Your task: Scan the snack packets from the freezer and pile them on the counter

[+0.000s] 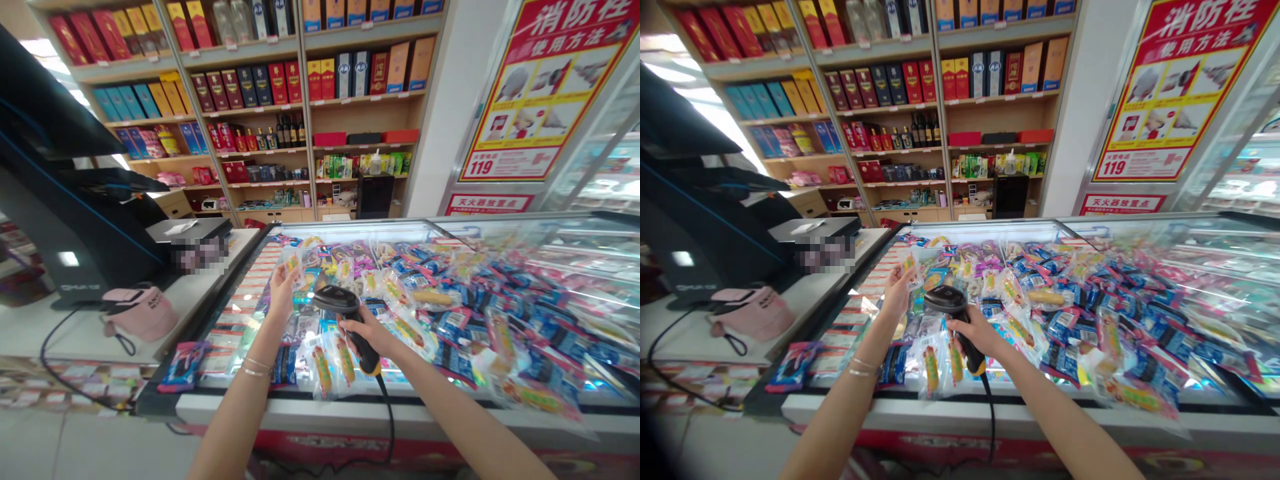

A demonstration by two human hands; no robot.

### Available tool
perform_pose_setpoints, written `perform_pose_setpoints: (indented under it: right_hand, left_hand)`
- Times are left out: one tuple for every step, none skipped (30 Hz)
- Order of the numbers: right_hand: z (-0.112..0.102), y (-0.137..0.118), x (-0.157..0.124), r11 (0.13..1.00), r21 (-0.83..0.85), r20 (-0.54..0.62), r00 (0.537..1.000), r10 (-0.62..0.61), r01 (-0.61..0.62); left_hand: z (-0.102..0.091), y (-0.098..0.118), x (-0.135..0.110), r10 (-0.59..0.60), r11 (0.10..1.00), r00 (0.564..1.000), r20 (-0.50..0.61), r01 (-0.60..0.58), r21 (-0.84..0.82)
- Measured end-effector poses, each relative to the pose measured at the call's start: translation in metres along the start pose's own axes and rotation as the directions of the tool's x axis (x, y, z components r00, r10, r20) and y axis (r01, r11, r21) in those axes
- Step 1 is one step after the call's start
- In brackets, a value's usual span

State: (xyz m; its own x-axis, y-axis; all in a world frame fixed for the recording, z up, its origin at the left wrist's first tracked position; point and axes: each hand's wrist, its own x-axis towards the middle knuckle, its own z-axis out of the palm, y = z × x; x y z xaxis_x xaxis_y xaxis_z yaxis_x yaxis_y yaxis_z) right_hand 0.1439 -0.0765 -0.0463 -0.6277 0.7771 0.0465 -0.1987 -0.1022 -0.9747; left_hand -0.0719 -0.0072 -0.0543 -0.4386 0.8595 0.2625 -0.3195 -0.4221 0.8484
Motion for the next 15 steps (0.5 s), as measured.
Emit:
perform_pose_setpoints:
  right_hand:
    - [0.0004,-0.0001,-0.0004,1.000,-0.008,0.004,1.000,-0.003,0.003]
    - [0.0006,-0.0002,-0.0008,1.000,-0.015,0.010,1.000,-0.005,0.005]
    - [0.0006,-0.0002,-0.0010,1.000,-0.018,0.013,1.000,-0.006,0.006]
    - [0.0005,-0.0002,-0.0012,1.000,-0.018,0.014,1.000,-0.007,0.007]
    - [0.0003,-0.0001,-0.0013,1.000,-0.016,0.013,1.000,-0.008,0.009]
    - [0.0000,0.0000,-0.0013,1.000,-0.013,0.011,1.000,-0.010,0.010]
    - [-0.0002,0.0001,-0.0013,1.000,-0.010,0.009,1.000,-0.012,0.012]
    - [-0.0004,0.0003,-0.0013,1.000,-0.008,0.008,1.000,-0.014,0.014]
    - [-0.0005,0.0003,-0.0013,1.000,-0.008,0.008,1.000,-0.016,0.016]
    - [-0.0005,0.0003,-0.0013,1.000,-0.009,0.012,1.000,-0.017,0.017]
    - [-0.0005,0.0003,-0.0014,1.000,-0.010,0.016,1.000,-0.017,0.018]
    - [-0.0005,0.0001,-0.0014,1.000,-0.011,0.020,1.000,-0.017,0.017]
    - [-0.0006,-0.0001,-0.0015,1.000,-0.012,0.024,1.000,-0.015,0.015]
    - [-0.0006,-0.0002,-0.0016,1.000,-0.012,0.026,1.000,-0.014,0.014]
    - [-0.0008,-0.0004,-0.0017,1.000,-0.012,0.027,1.000,-0.011,0.012]
  left_hand:
    - [0.0007,0.0008,-0.0006,0.002,1.000,1.000,0.000,-0.002,-0.016]
    - [0.0017,0.0015,-0.0013,0.004,1.000,1.000,0.004,-0.004,-0.028]
    - [0.0027,0.0021,-0.0021,0.007,0.999,1.000,0.010,-0.007,-0.035]
    - [0.0038,0.0026,-0.0028,0.011,0.999,1.000,0.018,-0.010,-0.040]
    - [0.0047,0.0030,-0.0035,0.016,0.999,1.000,0.024,-0.015,-0.043]
    - [0.0054,0.0033,-0.0040,0.019,0.999,0.999,0.027,-0.017,-0.048]
    - [0.0059,0.0036,-0.0043,0.018,0.998,0.999,0.026,-0.017,-0.055]
    - [0.0062,0.0038,-0.0044,0.015,0.998,1.000,0.025,-0.013,-0.063]
    - [0.0063,0.0039,-0.0044,0.010,0.997,1.000,0.024,-0.008,-0.071]
    - [0.0063,0.0040,-0.0044,0.007,0.997,1.000,0.024,-0.005,-0.076]
    - [0.0062,0.0041,-0.0042,0.005,0.997,1.000,0.026,-0.003,-0.079]
    - [0.0060,0.0042,-0.0041,0.006,0.997,1.000,0.029,-0.003,-0.080]
    - [0.0059,0.0042,-0.0040,0.007,0.997,0.999,0.032,-0.004,-0.081]
    - [0.0058,0.0041,-0.0040,0.007,0.997,0.999,0.035,-0.004,-0.082]
    - [0.0057,0.0041,-0.0041,0.003,0.996,0.999,0.038,0.000,-0.086]
